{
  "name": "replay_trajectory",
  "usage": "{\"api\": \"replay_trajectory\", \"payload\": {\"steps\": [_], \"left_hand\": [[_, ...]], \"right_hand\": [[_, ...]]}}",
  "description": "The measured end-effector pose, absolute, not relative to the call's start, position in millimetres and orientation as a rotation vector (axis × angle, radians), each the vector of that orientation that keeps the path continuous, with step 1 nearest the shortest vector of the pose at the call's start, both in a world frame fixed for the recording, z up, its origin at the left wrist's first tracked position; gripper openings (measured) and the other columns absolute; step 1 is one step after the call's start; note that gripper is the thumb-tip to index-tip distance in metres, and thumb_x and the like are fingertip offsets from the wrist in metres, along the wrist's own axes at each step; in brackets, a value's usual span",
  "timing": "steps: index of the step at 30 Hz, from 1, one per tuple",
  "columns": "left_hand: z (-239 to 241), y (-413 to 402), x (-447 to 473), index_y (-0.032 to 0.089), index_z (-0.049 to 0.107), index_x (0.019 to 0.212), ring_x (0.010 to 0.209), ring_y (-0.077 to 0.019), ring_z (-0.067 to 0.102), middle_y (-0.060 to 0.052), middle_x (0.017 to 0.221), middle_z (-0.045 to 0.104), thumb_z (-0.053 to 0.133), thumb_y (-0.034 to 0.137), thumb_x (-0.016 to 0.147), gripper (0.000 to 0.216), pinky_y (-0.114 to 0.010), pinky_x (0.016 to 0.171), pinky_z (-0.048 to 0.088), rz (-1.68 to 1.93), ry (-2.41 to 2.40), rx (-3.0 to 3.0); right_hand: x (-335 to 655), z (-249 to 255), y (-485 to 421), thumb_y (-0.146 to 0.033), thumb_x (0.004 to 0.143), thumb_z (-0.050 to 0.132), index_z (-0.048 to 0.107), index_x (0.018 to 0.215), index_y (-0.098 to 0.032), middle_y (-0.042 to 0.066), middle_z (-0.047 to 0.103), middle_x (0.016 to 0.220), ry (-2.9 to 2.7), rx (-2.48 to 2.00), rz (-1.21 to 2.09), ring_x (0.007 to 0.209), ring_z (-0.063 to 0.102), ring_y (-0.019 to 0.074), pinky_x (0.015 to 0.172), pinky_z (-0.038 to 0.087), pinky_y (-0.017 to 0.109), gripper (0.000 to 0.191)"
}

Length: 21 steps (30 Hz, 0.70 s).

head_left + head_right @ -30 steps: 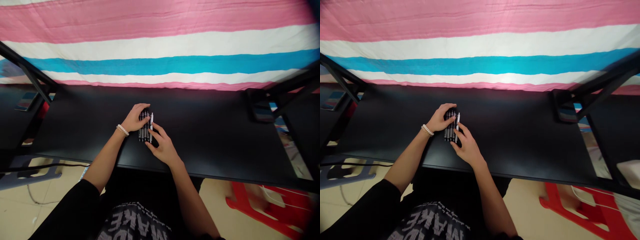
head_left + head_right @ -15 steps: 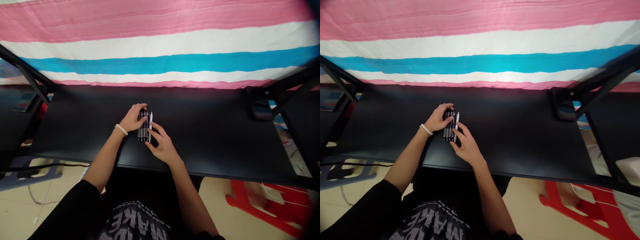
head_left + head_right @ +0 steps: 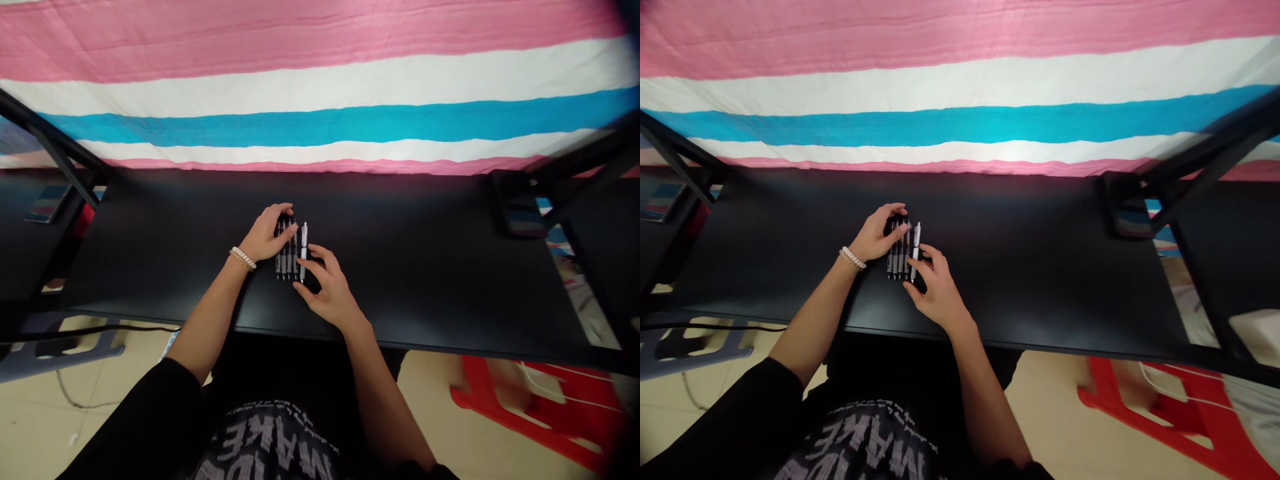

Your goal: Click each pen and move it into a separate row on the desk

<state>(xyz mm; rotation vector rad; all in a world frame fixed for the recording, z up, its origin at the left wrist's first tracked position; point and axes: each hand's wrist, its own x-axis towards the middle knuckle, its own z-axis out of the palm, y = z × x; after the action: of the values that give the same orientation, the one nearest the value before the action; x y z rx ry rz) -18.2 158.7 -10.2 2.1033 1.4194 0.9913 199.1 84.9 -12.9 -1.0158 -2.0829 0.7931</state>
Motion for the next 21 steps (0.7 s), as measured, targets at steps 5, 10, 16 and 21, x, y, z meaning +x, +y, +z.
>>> {"api": "replay_trajectory", "payload": {"steps": [5, 10, 16, 21], "left_hand": [[-13, 160, -17, 0.014, 0.053, 0.127, 0.108, -0.0231, 0.061, -0.015, 0.114, 0.065, 0.047, 0.046, 0.098, 0.043, -0.041, 0.099, 0.046, 1.082, 1.440, 2.010], [-10, 160, -14, 0.014, 0.056, 0.121, 0.106, -0.0218, 0.061, -0.015, 0.112, 0.064, 0.041, 0.048, 0.100, 0.043, -0.039, 0.097, 0.046, 1.140, 1.455, 2.016], [-5, 157, -8, 0.016, 0.066, 0.108, 0.100, -0.0206, 0.065, -0.012, 0.106, 0.069, 0.059, 0.047, 0.092, 0.035, -0.036, 0.093, 0.050, 1.351, 1.439, 1.842], [1, 155, 2, 0.016, 0.068, 0.109, 0.093, -0.0207, 0.072, -0.012, 0.104, 0.074, 0.072, 0.047, 0.084, 0.040, -0.037, 0.087, 0.057, 1.466, 1.150, 1.148]], "right_hand": [[208, -8, 77, -0.029, 0.091, 0.063, 0.064, 0.117, -0.022, 0.011, 0.057, 0.110, -2.112, -1.115, 0.677, 0.100, 0.058, 0.0252, 0.088, 0.055, 0.045, 0.027], [203, -6, 75, -0.030, 0.092, 0.060, 0.065, 0.099, -0.018, 0.006, 0.059, 0.086, -2.103, -1.279, 0.605, 0.082, 0.058, 0.0215, 0.076, 0.052, 0.037, 0.015], [203, -7, 89, -0.022, 0.089, 0.056, 0.062, 0.095, -0.019, 0.002, 0.058, 0.077, -1.768, -1.478, 0.702, 0.062, 0.055, 0.0150, 0.060, 0.050, 0.031, 0.009], [201, 4, 114, -0.039, 0.084, 0.069, 0.059, 0.097, -0.021, -0.001, 0.061, 0.075, -1.354, -1.217, 1.203, 0.054, 0.057, 0.0114, 0.043, 0.048, 0.024, 0.025]]}}
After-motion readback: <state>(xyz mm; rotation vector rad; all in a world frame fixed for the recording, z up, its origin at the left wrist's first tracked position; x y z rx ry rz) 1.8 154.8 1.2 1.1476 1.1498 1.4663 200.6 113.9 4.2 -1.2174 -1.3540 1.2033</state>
